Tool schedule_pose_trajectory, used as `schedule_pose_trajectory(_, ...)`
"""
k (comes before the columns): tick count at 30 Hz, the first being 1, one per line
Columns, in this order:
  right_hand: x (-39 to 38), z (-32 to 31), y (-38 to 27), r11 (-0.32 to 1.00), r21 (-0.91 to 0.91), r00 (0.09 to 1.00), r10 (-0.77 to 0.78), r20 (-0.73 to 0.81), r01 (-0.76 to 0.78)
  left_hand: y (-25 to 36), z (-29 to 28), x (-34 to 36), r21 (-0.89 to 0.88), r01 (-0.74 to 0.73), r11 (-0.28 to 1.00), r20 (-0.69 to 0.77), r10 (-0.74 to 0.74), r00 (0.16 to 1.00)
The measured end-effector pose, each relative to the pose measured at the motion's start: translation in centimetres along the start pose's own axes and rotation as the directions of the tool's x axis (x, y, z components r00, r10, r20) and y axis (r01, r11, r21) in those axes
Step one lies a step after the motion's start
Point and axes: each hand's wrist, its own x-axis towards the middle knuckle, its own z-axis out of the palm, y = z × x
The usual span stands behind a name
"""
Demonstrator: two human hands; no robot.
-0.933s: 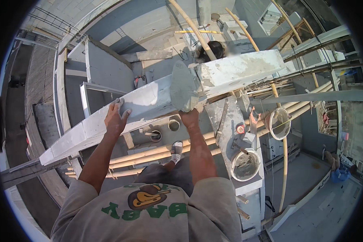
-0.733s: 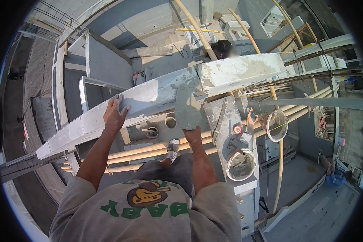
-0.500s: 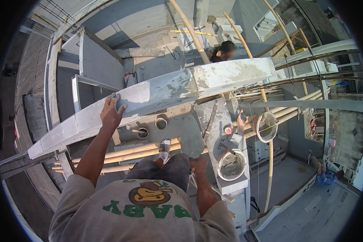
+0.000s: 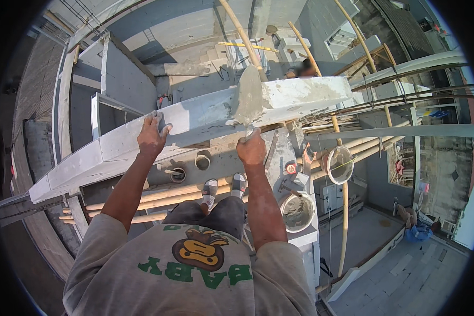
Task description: The person applies plaster or mortar onto a concrete wall structure with a trowel, then smooths it with a leveling bar.
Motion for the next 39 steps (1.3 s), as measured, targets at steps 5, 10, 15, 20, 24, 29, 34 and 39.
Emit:
schedule_pose_trajectory(5,-1.9,1.7,2.2,0.991,-0.09,0.988,0.112,0.111,-0.102,-0.3,0.4,0.0,-0.07,-0.109,0.992,-0.096,0.102,0.99)
schedule_pose_trajectory(10,-9.7,3.7,6.6,0.951,-0.222,0.936,0.267,0.23,-0.217,-0.4,0.3,-0.1,-0.038,-0.093,0.995,-0.08,0.09,0.993)
schedule_pose_trajectory(15,-14.9,1.5,9.2,0.918,-0.315,0.841,0.359,0.405,-0.24,-0.3,0.1,0.2,-0.057,-0.066,0.996,-0.081,0.062,0.995)
schedule_pose_trajectory(20,-12.7,-5.0,9.2,0.811,0.434,0.86,0.155,0.486,-0.392,0.0,-0.1,-0.1,-0.079,-0.071,0.994,-0.081,0.064,0.995)
schedule_pose_trajectory(24,-7.6,-6.1,9.7,0.949,0.289,0.991,0.111,0.07,-0.127,0.1,-0.4,0.0,-0.035,-0.049,0.998,-0.049,0.047,0.998)
schedule_pose_trajectory(29,-4.8,-4.3,11.1,0.961,0.038,0.952,0.263,0.159,-0.272,0.2,-0.5,0.1,-0.048,0.0,0.999,0.002,0.001,1.0)
schedule_pose_trajectory(34,-4.2,-3.7,11.6,0.974,-0.023,0.959,0.224,0.174,-0.224,0.4,-0.8,-0.1,-0.076,-0.001,0.997,0.021,0.003,1.0)
schedule_pose_trajectory(39,-4.2,-2.1,12.6,0.956,-0.136,0.913,0.29,0.285,-0.261,0.7,-0.9,0.2,-0.002,0.088,0.996,0.1,-0.087,0.991)
